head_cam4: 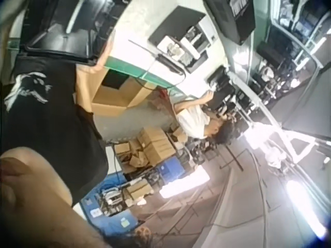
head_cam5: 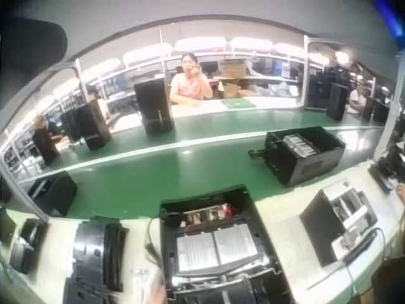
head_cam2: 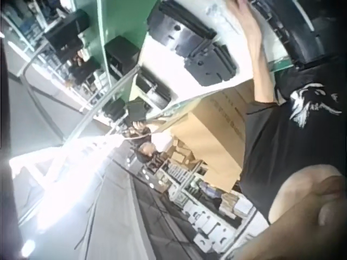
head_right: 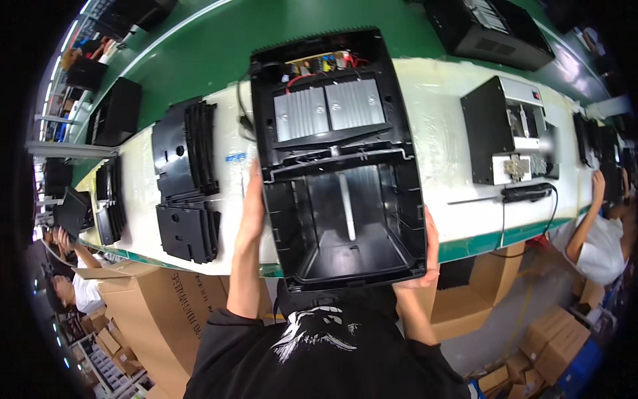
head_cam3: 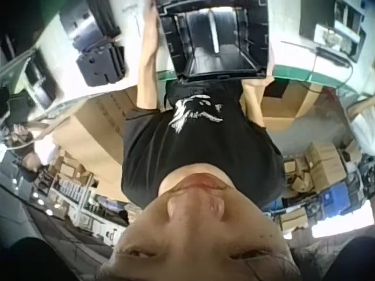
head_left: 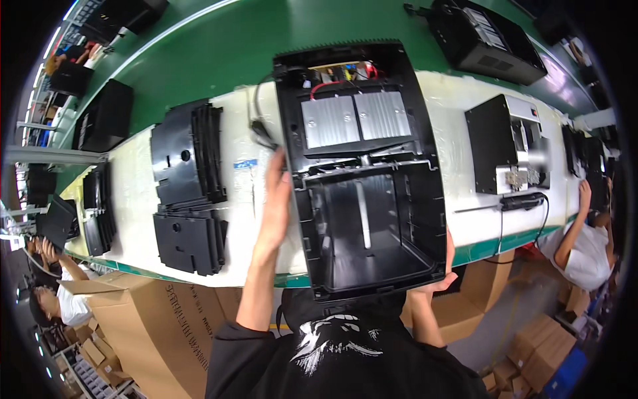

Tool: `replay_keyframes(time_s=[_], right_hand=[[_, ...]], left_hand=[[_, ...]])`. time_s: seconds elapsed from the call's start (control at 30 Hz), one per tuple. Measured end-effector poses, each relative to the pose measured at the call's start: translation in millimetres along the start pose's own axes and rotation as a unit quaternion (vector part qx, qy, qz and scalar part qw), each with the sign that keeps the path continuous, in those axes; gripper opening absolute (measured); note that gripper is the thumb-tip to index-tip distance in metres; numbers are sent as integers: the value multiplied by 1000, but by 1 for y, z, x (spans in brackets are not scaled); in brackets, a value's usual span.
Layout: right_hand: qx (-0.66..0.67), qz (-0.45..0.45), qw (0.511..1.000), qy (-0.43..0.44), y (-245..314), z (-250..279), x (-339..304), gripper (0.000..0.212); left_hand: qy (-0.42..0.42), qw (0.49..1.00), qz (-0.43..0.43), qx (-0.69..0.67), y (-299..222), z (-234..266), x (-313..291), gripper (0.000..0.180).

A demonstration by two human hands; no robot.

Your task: Assemble the plastic panels and internal components of an electronic housing using an electric screwdriver.

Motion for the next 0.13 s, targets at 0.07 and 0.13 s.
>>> replay_keyframes(time_s=[0.07, 0.13], right_hand=[[114, -37, 990, -74, -14, -6, 3, 99], [100, -80, 991, -41, -12, -21, 12, 101]], left_hand=[[60, 975, 79, -200, 16, -21, -9, 57], [85, 965, 89, -233, -8, -36, -16, 69]])
Point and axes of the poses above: each hand's wrist, its own x-axis towards the middle knuckle, its own z-axis out of the back of the hand, y = z × x, the point moved 9 cm from there along x, towards the middle knuckle, and after that the axes turned 4 degrees about y, right-handed, at the moved point
